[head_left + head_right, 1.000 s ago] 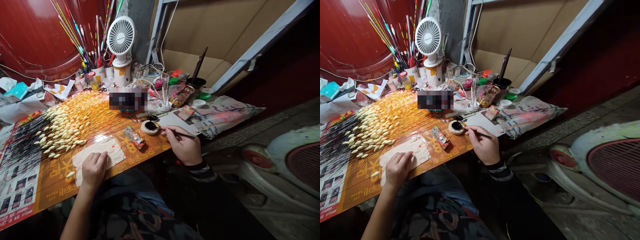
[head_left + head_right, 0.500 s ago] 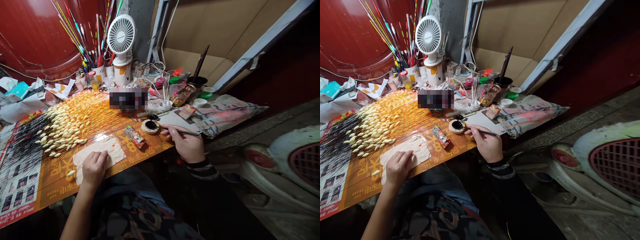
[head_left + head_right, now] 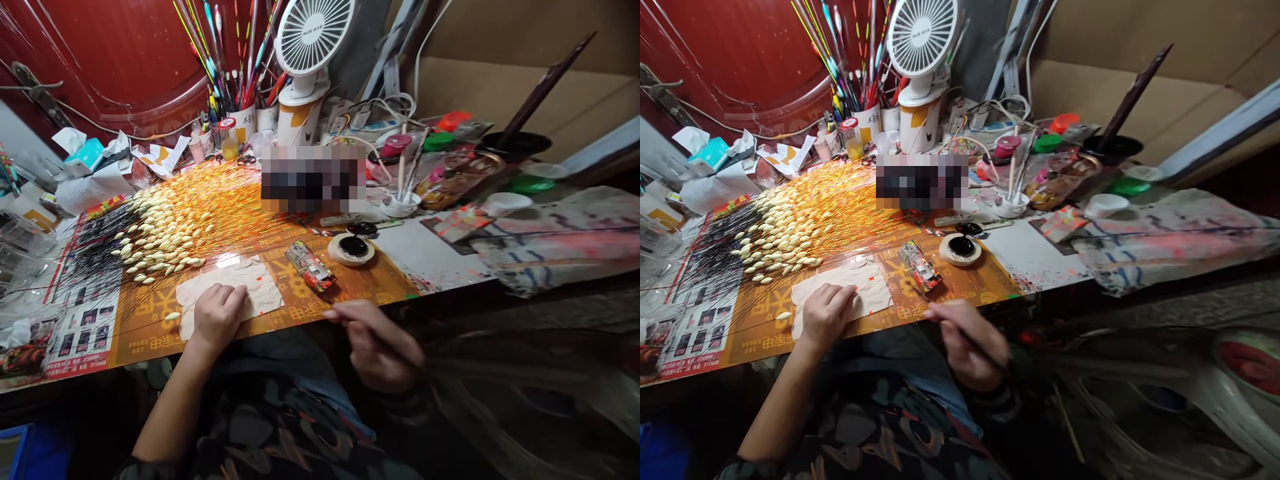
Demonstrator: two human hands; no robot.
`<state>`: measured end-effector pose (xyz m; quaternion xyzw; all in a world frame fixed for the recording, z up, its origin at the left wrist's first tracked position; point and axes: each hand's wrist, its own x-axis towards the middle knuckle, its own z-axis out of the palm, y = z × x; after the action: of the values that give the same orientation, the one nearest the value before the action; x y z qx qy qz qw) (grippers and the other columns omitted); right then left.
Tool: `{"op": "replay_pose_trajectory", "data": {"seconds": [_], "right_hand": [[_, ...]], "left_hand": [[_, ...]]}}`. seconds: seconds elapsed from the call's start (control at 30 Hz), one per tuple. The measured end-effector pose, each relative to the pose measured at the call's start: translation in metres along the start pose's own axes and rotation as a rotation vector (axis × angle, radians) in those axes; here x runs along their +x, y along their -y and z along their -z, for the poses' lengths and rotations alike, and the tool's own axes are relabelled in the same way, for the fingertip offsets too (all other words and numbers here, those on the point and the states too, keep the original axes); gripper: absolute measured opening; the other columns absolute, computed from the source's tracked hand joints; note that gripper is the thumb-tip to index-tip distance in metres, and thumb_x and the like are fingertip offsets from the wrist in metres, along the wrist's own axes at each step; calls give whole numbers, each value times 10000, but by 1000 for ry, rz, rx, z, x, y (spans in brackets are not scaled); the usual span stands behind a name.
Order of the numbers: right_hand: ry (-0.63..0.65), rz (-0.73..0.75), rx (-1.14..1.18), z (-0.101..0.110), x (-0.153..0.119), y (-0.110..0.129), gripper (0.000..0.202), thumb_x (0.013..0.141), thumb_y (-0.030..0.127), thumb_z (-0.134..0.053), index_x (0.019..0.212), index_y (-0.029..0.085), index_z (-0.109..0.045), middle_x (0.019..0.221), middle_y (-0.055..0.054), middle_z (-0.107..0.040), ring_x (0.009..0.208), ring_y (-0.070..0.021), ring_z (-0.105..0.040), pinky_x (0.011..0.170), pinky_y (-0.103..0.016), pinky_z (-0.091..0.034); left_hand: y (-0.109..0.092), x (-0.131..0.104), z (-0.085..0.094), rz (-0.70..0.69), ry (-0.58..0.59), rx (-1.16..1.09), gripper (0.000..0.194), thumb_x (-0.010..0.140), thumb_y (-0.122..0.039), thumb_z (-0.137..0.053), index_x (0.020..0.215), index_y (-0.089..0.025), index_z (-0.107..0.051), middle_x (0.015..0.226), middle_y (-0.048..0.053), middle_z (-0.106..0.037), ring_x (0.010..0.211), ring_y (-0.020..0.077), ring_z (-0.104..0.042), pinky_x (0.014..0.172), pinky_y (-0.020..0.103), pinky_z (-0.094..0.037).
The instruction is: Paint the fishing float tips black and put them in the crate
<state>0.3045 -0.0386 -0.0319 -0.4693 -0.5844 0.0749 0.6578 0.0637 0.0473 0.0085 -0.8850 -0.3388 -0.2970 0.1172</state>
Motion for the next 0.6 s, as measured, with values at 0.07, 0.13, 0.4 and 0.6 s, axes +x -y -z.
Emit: {"op": "replay_pose_trajectory", "data": {"seconds": [0.07, 0.13, 0.4, 0.6], "right_hand": [[160, 194, 49, -16, -10, 6, 385, 882, 79, -562, 1232, 217, -649, 966, -68, -729, 869, -212, -687, 750, -366, -581], [205, 284, 54, -29, -16, 8, 506, 860, 15, -554, 1328, 204, -585, 1030, -87, -722, 925, -218, -680, 769, -374, -588], [192, 293, -63, -47, -29, 4, 552, 883, 33, -567, 1407, 197, -514, 1085, -107, -713, 962, -238, -664, 785, -403, -593], [204, 279, -100, -48, -29, 5, 550, 896, 52, -565, 1418, 212, -503, 1110, -99, -707, 981, -238, -667, 802, -399, -592]], "left_hand": [[0, -1, -1, 2, 5, 2, 107, 952, -192, -551, 1035, -174, -616, 766, 26, -670, 706, 153, -584, 659, 289, -449], [0, -2, -1, 6, 13, 7, 109, 958, -202, -543, 1034, -177, -618, 766, 27, -669, 713, 150, -588, 662, 286, -447], [-1, 0, 0, 5, 17, 39, 112, 967, -209, -526, 1017, -179, -621, 744, 19, -656, 692, 144, -569, 649, 287, -431], [-2, -2, -1, 8, 18, 37, 109, 965, -211, -530, 1008, -174, -623, 742, 21, -653, 694, 149, -565, 650, 289, -424]]}}
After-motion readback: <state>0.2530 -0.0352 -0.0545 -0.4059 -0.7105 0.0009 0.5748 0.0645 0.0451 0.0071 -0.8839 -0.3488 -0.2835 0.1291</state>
